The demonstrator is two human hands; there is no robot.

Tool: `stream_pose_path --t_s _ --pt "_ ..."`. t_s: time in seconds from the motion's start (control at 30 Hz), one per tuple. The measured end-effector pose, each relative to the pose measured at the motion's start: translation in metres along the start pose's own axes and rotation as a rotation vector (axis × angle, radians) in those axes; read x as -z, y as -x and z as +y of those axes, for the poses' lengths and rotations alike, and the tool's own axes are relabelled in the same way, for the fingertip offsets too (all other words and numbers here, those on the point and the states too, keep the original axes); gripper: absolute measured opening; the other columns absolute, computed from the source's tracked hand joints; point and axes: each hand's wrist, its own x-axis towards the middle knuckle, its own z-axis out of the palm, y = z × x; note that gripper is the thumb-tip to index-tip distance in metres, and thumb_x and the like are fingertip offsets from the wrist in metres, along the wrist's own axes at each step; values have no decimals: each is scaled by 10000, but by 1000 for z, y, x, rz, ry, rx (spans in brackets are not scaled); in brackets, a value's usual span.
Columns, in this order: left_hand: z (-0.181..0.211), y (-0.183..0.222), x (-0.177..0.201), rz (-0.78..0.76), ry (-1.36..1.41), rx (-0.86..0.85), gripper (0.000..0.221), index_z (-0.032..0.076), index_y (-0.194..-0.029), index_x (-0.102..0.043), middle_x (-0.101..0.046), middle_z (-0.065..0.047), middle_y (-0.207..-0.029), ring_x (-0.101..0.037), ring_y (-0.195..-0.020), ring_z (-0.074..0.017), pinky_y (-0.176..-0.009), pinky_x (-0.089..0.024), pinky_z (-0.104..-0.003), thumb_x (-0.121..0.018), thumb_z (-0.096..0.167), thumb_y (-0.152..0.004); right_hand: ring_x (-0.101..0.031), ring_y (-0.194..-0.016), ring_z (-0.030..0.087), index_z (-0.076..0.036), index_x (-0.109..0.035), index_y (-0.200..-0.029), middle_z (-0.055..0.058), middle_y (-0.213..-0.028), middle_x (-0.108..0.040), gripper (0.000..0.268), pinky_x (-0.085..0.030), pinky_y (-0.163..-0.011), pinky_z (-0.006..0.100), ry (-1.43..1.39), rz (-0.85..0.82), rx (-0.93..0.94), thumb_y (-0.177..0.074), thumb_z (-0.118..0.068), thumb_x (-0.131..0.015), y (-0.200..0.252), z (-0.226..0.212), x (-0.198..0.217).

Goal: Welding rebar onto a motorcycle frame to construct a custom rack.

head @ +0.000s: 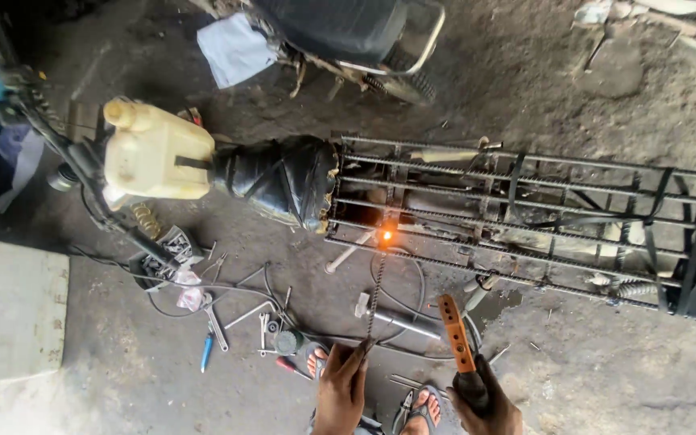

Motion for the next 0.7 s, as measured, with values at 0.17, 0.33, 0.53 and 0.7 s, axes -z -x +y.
stream_pose_path --t_s 0.17,0.33,0.53,0.7 --pt "-10 33 21 162 -72 -70 192 45 -1038 -735 -695 -112 -909 -694 -803 -285 -693 -553 -358 -754 67 -849 -602 -452 228 57 -788 -1147 187 -625 -684 392 -488 -458 378 -238 -229 -437 -855 -205 -783 -8 9 26" --pt "20 30 55 124 -33 213 202 79 -987 -737 -711 -79 -834 -733 -699 -256 -608 -564 -366 -796 117 -798 -594 -538 189 29 -774 -1151 125 -702 -733 393 -482 -515 336 -171 -141 -268 -837 -206 -772 6 -39 45" --pt "89 4 81 9 -299 78 137 113 -958 -698 -706 -67 -914 -712 -790 -321 -646 -560 -430 -753 180 -851 -644 -865 202 -54 -769 -1050 199 -1079 -631 353 -524 -748 326 226 108 456 -776 -273 -807 19 -122 70" --pt "113 -19 67 -147 -520 -62 113 130 -956 -661 -643 -75 -922 -691 -816 -329 -653 -543 -484 -708 199 -881 -596 -770 157 -10 -687 -1181 65 -927 -698 439 -523 -702 309 -107 -127 191 -821 -242 -783 15 -134 72"
